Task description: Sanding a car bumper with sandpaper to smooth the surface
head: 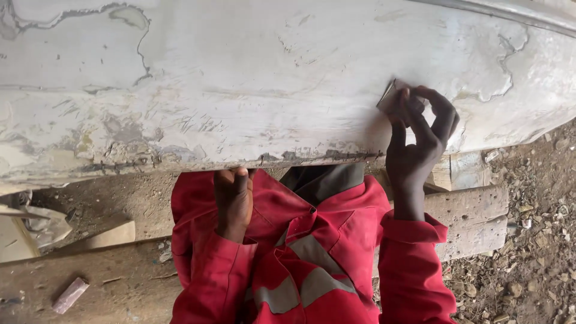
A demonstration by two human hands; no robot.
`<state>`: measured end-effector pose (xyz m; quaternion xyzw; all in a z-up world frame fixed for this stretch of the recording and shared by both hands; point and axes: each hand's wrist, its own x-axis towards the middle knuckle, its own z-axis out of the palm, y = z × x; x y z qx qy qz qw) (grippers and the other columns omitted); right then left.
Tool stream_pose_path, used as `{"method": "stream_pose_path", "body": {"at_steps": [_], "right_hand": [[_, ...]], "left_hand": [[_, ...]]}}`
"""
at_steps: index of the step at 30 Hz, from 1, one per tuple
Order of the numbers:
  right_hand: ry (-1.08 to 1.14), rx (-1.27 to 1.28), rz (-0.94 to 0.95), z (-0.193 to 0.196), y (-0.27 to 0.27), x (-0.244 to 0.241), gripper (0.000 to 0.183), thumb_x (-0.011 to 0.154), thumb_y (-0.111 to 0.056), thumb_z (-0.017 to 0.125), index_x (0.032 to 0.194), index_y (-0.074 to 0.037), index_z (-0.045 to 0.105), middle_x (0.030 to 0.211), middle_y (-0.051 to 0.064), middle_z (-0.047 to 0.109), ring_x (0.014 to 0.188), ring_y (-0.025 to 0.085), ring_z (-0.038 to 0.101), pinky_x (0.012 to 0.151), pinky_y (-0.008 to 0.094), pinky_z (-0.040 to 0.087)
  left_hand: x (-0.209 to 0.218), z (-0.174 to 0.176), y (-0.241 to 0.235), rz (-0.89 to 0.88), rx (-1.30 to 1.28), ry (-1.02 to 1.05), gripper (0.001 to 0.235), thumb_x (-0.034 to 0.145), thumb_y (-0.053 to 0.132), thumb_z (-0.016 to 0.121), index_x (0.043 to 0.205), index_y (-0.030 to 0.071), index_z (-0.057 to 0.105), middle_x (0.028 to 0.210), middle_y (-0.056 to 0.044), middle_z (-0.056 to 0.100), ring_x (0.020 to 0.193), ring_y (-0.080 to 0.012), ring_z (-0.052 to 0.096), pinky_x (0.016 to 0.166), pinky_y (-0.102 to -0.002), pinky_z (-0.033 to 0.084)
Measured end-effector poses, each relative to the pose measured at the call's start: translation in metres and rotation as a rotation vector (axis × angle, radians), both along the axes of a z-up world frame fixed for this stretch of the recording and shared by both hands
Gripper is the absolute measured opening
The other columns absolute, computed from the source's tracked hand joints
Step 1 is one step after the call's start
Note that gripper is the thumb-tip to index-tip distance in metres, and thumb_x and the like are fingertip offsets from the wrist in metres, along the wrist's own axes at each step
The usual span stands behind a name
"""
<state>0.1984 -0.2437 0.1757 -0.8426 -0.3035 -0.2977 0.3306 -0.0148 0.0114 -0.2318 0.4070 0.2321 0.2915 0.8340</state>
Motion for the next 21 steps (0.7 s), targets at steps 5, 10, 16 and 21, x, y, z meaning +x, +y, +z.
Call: {"method": "stream_pose_path", "body": {"at_steps": [5,10,16,21], "right_hand": [[-0.025,0.075,0.066,-0.013,0.027,-0.009,0.03,0.096,0.011,0.088,0.124,0.002,0.085,0.142,0.02,0.063,0.137,0.047,0.052,0.117,0.059,0.04],[-0.051,0.114,0.212,0.008,0.108,-0.049,0.02,0.105,-0.011,0.086,0.122,-0.002,0.087,0.136,0.022,0.068,0.134,0.054,0.062,0.119,0.061,0.049],[-0.004,0.084,0.276,0.004,0.072,-0.024,0.02,0.103,-0.01,0.087,0.122,-0.003,0.087,0.14,0.025,0.067,0.138,0.058,0.06,0.12,0.064,0.045],[0.008,-0.025,0.152,0.004,0.013,0.001,0.038,0.103,0.01,0.09,0.139,0.001,0.085,0.145,0.02,0.064,0.14,0.048,0.054,0.125,0.061,0.039]], "left_hand": [[0.001,0.034,0.0,0.015,0.011,-0.003,0.073,0.11,0.024,0.073,0.17,0.015,0.032,0.163,-0.007,0.042,0.139,-0.0222,0.054,0.12,-0.053,0.055],[0.002,0.014,0.004,0.004,-0.003,-0.02,0.075,0.109,0.026,0.075,0.17,0.015,0.032,0.159,-0.007,0.042,0.136,-0.024,0.056,0.117,-0.054,0.057],[0.01,0.052,-0.003,0.035,-0.01,-0.013,0.081,0.105,0.022,0.078,0.171,0.013,0.033,0.159,-0.01,0.044,0.136,-0.0264,0.058,0.117,-0.056,0.058],[0.003,0.074,-0.004,0.001,0.035,0.025,0.088,0.106,0.021,0.077,0.177,0.013,0.025,0.165,-0.011,0.042,0.136,-0.0217,0.056,0.116,-0.051,0.058]]}}
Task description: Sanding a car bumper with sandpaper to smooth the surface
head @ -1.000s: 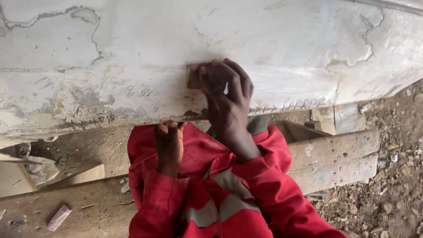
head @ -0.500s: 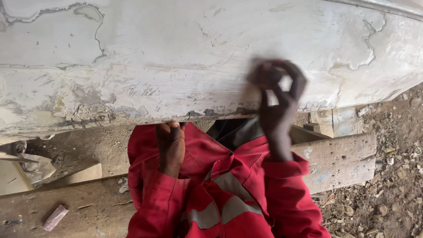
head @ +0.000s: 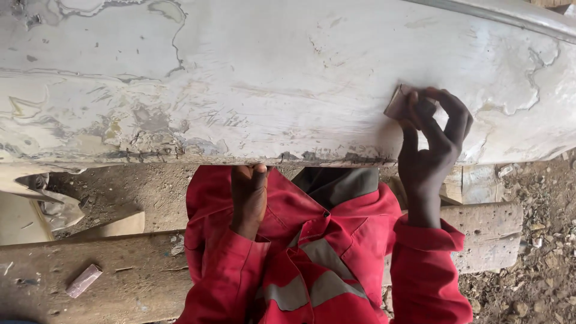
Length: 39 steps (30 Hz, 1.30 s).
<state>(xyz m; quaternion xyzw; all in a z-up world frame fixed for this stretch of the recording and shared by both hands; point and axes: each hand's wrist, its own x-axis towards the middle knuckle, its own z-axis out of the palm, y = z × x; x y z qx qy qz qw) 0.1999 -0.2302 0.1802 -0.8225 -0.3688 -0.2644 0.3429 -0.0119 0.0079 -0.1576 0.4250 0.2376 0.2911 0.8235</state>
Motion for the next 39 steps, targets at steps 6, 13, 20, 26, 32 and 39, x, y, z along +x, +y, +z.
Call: {"method": "stream_pose_path", "body": {"at_steps": [6,13,20,26,32,39], "right_hand": [[0.138,0.063,0.061,0.038,0.113,-0.062,0.031,0.105,0.0,0.085,0.135,-0.003,0.079,0.129,0.036,0.067,0.125,0.066,0.064,0.112,0.074,0.051],[-0.105,0.038,0.29,0.025,0.166,-0.051,0.024,0.114,-0.024,0.072,0.133,-0.019,0.086,0.14,0.013,0.073,0.137,0.045,0.067,0.116,0.056,0.05],[-0.068,-0.081,0.204,0.031,0.076,-0.031,0.033,0.114,0.01,0.08,0.144,-0.001,0.076,0.146,0.024,0.064,0.135,0.048,0.058,0.117,0.061,0.048],[-0.081,-0.025,0.128,0.026,0.105,-0.047,0.028,0.112,0.009,0.075,0.139,0.003,0.076,0.145,0.024,0.062,0.135,0.046,0.056,0.115,0.06,0.051],[-0.035,-0.016,0.188,0.026,0.166,-0.077,0.025,0.118,-0.013,0.081,0.143,-0.014,0.077,0.149,0.016,0.064,0.138,0.043,0.059,0.115,0.056,0.051],[-0.04,-0.071,0.023,0.024,0.082,-0.041,0.062,0.097,0.027,0.09,0.146,-0.008,0.077,0.147,0.02,0.064,0.138,0.042,0.056,0.114,0.055,0.047]], "left_hand": [[0.011,0.127,0.002,-0.048,0.009,-0.014,0.095,0.106,0.028,0.076,0.18,0.014,0.018,0.171,-0.016,0.039,0.143,-0.0289,0.055,0.119,-0.058,0.055],[-0.004,0.129,-0.001,-0.043,0.107,0.184,0.065,0.095,0.04,0.069,0.133,0.014,0.023,0.115,-0.004,0.033,0.101,-0.0174,0.037,0.092,-0.044,0.036],[0.007,0.182,0.002,-0.012,0.049,0.152,0.075,0.09,0.041,0.084,0.148,0.0,0.06,0.133,-0.012,0.075,0.122,-0.0172,0.067,0.108,-0.037,0.058],[0.01,0.203,0.003,-0.034,0.103,0.112,0.095,0.089,0.054,0.08,0.162,0.001,0.048,0.151,-0.016,0.067,0.141,-0.023,0.062,0.124,-0.039,0.047],[0.012,0.211,0.001,-0.01,0.085,0.186,0.067,0.09,0.02,0.074,0.151,-0.002,0.056,0.145,-0.015,0.069,0.135,-0.0216,0.062,0.122,-0.036,0.048],[0.012,0.184,0.002,-0.006,0.071,0.095,0.083,0.092,0.039,0.083,0.159,0.002,0.052,0.156,-0.017,0.068,0.144,-0.0266,0.065,0.126,-0.041,0.047]]}}
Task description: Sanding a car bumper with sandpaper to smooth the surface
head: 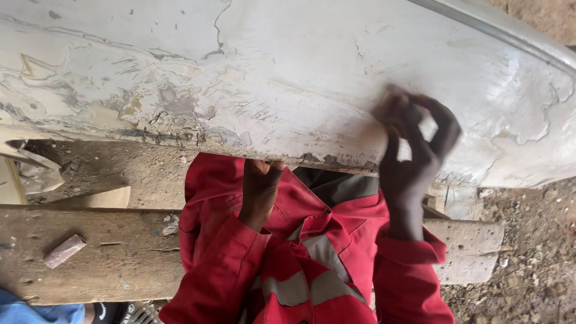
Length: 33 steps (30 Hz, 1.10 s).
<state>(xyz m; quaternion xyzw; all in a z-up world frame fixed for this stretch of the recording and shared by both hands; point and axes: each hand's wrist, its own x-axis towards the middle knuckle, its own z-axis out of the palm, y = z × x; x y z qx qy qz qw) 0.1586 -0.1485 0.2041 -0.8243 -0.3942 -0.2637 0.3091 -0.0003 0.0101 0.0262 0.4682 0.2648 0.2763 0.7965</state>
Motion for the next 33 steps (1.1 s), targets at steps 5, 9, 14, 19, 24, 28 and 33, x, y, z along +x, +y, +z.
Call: {"method": "stream_pose_path", "body": {"at_steps": [5,9,14,19,24,28,33], "right_hand": [[0.02,0.069,-0.021,0.002,0.036,-0.023,0.037,0.101,0.021,0.085,0.125,-0.006,0.078,0.143,0.017,0.063,0.134,0.039,0.056,0.116,0.052,0.044],[0.083,0.154,0.159,0.015,0.122,-0.057,0.022,0.113,-0.004,0.063,0.126,0.0,0.081,0.143,0.022,0.063,0.135,0.045,0.057,0.116,0.058,0.046],[0.019,0.012,0.16,0.001,0.101,-0.035,0.031,0.117,-0.017,0.073,0.148,-0.013,0.074,0.154,0.016,0.063,0.143,0.042,0.059,0.121,0.059,0.048],[-0.019,-0.002,0.131,-0.002,0.019,0.0,0.022,0.102,0.013,0.082,0.116,-0.004,0.085,0.146,0.022,0.067,0.137,0.046,0.059,0.117,0.058,0.042],[0.007,0.042,0.017,-0.021,-0.007,0.006,0.043,0.102,0.009,0.086,0.145,0.001,0.079,0.142,0.021,0.062,0.141,0.047,0.053,0.126,0.062,0.035],[0.146,0.035,0.011,-0.013,0.071,-0.037,0.034,0.095,-0.003,0.091,0.129,-0.01,0.087,0.099,0.016,0.075,0.141,0.055,0.058,0.126,0.062,0.039],[-0.053,0.093,0.227,-0.023,0.095,-0.03,0.043,0.101,-0.015,0.089,0.144,-0.011,0.081,0.14,0.015,0.067,0.132,0.046,0.057,0.117,0.057,0.043]], "left_hand": [[0.002,-0.007,-0.01,0.04,-0.039,-0.013,0.071,0.091,0.029,0.08,0.15,0.001,0.052,0.152,-0.017,0.065,0.14,-0.0232,0.06,0.122,-0.043,0.05],[0.004,-0.001,-0.007,0.037,-0.113,-0.053,0.066,0.088,0.005,0.07,0.151,0.0,0.051,0.152,-0.022,0.065,0.141,-0.0302,0.063,0.126,-0.043,0.049],[0.005,-0.009,-0.009,0.061,-0.071,0.004,0.062,0.089,0.014,0.077,0.142,0.001,0.049,0.148,-0.02,0.065,0.137,-0.0275,0.064,0.122,-0.042,0.051],[0.007,-0.012,-0.005,0.05,-0.104,-0.046,0.08,0.083,0.003,0.078,0.157,0.002,0.05,0.152,-0.018,0.069,0.138,-0.0283,0.068,0.12,-0.042,0.054],[0.016,-0.086,-0.018,0.03,-0.118,-0.047,0.09,0.087,-0.007,0.072,0.168,0.004,0.036,0.152,-0.017,0.058,0.134,-0.0254,0.062,0.111,-0.046,0.055],[0.017,-0.19,-0.024,0.028,-0.077,-0.038,0.09,0.09,0.006,0.082,0.168,0.007,0.036,0.154,-0.014,0.057,0.136,-0.0229,0.059,0.113,-0.043,0.051],[0.016,-0.167,-0.021,0.069,-0.023,0.029,0.075,0.097,0.005,0.08,0.161,0.001,0.042,0.15,-0.023,0.059,0.139,-0.0368,0.065,0.124,-0.054,0.049]]}}
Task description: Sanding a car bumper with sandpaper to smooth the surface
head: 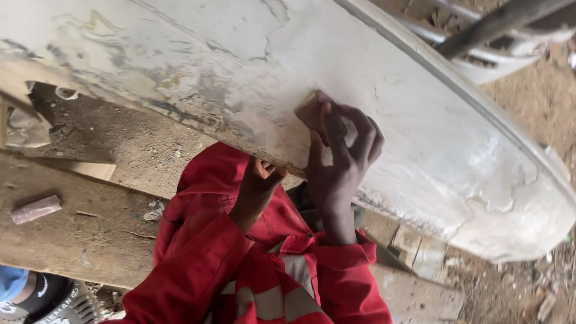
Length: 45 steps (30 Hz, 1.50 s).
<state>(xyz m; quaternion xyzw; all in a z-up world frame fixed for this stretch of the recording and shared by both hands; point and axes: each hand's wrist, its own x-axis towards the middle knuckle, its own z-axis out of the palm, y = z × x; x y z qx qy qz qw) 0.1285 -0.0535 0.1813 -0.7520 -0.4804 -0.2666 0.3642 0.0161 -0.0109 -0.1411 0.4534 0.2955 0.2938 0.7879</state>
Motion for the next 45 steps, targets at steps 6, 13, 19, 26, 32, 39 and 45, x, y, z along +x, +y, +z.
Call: {"method": "stream_pose_path", "body": {"at_steps": [6,13,19,26,32,39,45], "right_hand": [[-0.062,-0.027,0.022,0.009,0.0,-0.001,0.036,0.109,-0.025,0.082,0.143,-0.012,0.082,0.14,0.013,0.065,0.131,0.042,0.055,0.113,0.054,0.04],[-0.047,0.005,-0.013,0.004,-0.003,0.003,0.039,0.104,-0.03,0.087,0.141,-0.018,0.083,0.137,0.009,0.066,0.135,0.042,0.056,0.113,0.053,0.039],[0.042,-0.053,0.036,0.036,-0.033,0.014,0.056,0.093,-0.015,0.092,0.147,-0.014,0.079,0.143,0.01,0.069,0.15,0.045,0.053,0.124,0.053,0.036],[-0.121,0.107,-0.198,0.035,-0.123,0.159,0.029,0.114,0.009,0.073,0.142,0.011,0.071,0.143,0.031,0.059,0.141,0.045,0.049,0.119,0.07,0.047],[-0.114,-0.021,-0.383,0.026,-0.127,0.176,0.032,0.118,-0.018,0.073,0.141,0.004,0.074,0.144,0.029,0.064,0.143,0.051,0.047,0.116,0.074,0.037],[-0.107,-0.006,-0.371,0.022,-0.132,0.18,0.032,0.12,-0.024,0.072,0.134,0.004,0.08,0.139,0.024,0.067,0.14,0.05,0.048,0.115,0.07,0.04],[-0.062,-0.011,-0.414,0.023,-0.13,0.178,0.03,0.117,-0.026,0.073,0.135,-0.002,0.077,0.137,0.026,0.067,0.14,0.049,0.049,0.112,0.069,0.039]], "left_hand": [[-0.068,0.241,0.039,-0.221,0.284,0.591,0.071,0.095,0.058,0.084,0.141,0.008,0.065,0.131,-0.027,0.079,0.121,-0.0418,0.081,0.103,-0.053,0.066],[-0.043,0.332,0.03,0.289,1.22,0.14,0.033,0.102,0.025,0.075,0.133,0.012,0.081,0.112,-0.01,0.081,0.104,-0.0335,0.078,0.088,-0.047,0.06],[-0.01,0.335,0.029,0.218,1.471,0.158,0.058,0.112,0.031,0.061,0.163,0.004,0.058,0.165,-0.017,0.064,0.165,-0.0396,0.047,0.129,-0.054,0.036],[-0.007,0.342,0.019,0.083,1.514,0.507,0.07,0.106,0.031,0.076,0.17,0.018,0.053,0.179,-0.005,0.048,0.169,-0.0281,0.043,0.135,-0.052,0.03],[0.02,0.328,-0.013,0.064,1.583,0.557,0.081,0.109,0.051,0.07,0.175,0.015,0.042,0.183,-0.015,0.037,0.169,-0.0408,0.041,0.134,-0.06,0.037],[0.022,0.334,-0.032,-0.107,1.545,0.537,0.1,0.113,0.068,0.048,0.178,-0.005,0.028,0.19,-0.019,0.012,0.178,-0.0421,0.016,0.144,-0.059,0.025],[0.006,0.338,0.005,0.097,1.536,0.771,0.104,0.113,0.076,0.034,0.178,-0.004,0.025,0.188,-0.025,0.019,0.177,-0.0411,0.021,0.144,-0.055,0.022]]}}
